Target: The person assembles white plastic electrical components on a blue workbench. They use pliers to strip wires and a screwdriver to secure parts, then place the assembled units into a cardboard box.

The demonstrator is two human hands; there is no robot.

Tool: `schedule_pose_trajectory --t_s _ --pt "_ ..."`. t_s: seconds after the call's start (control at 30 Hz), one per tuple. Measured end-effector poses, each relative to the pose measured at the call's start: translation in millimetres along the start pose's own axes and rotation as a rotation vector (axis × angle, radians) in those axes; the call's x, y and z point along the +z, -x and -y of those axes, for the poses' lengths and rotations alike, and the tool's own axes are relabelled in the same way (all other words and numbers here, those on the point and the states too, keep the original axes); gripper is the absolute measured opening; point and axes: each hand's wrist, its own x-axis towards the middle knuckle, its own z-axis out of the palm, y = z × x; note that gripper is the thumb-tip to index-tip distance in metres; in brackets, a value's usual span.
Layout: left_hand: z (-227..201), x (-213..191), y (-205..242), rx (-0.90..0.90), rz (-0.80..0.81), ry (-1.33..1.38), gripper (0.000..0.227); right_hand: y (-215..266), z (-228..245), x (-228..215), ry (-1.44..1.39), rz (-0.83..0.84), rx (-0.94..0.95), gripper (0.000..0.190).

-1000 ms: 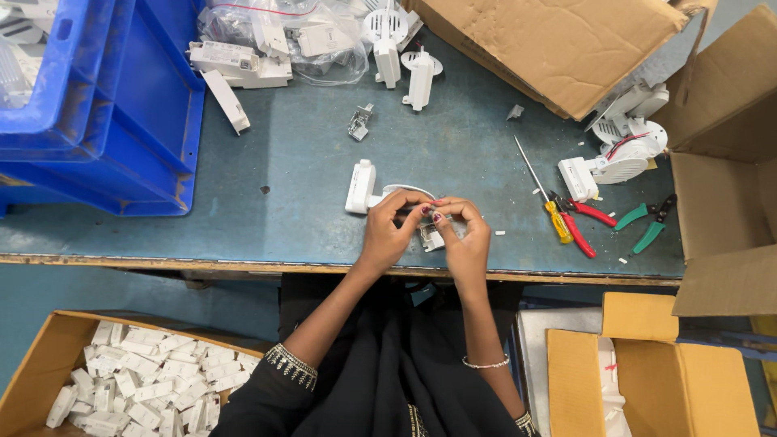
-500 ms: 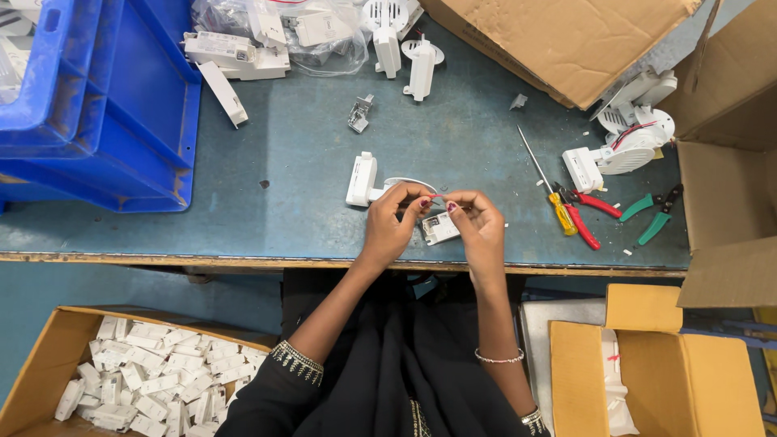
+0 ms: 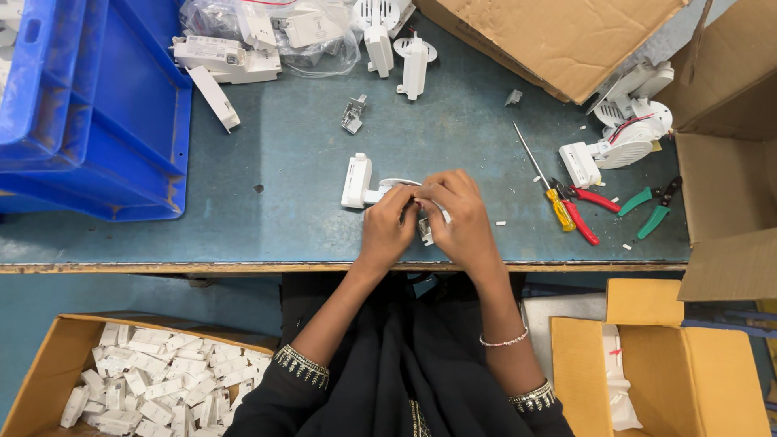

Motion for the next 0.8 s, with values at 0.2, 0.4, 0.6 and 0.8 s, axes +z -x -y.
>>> schedule_pose_trajectory --t_s 0.2,0.4,0.6,0.8 --pt "-2.5 -0.4 1.1 -0.011 -0.046 0.095 0.008 6.5 -12.1 -10.1 -0.216 -0.058 0.225 0.017" --pt "-2.9 0.7 -0.3 -0.011 -0.045 0.121 0.007 22.0 -23.4 1.9 -0.161 -0.064 0.200 0.011" --pt "-6.8 2.1 0.5 -0.024 -0.031 0.086 0.007 32.7 -31.6 -5.0 -0.052 -0.036 0.167 0.013" --pt "-11.6 1.7 -0.4 0.068 -0.071 -0.028 0.006 44.2 -40.4 2.2 0.110 -0.041 0.189 0.012"
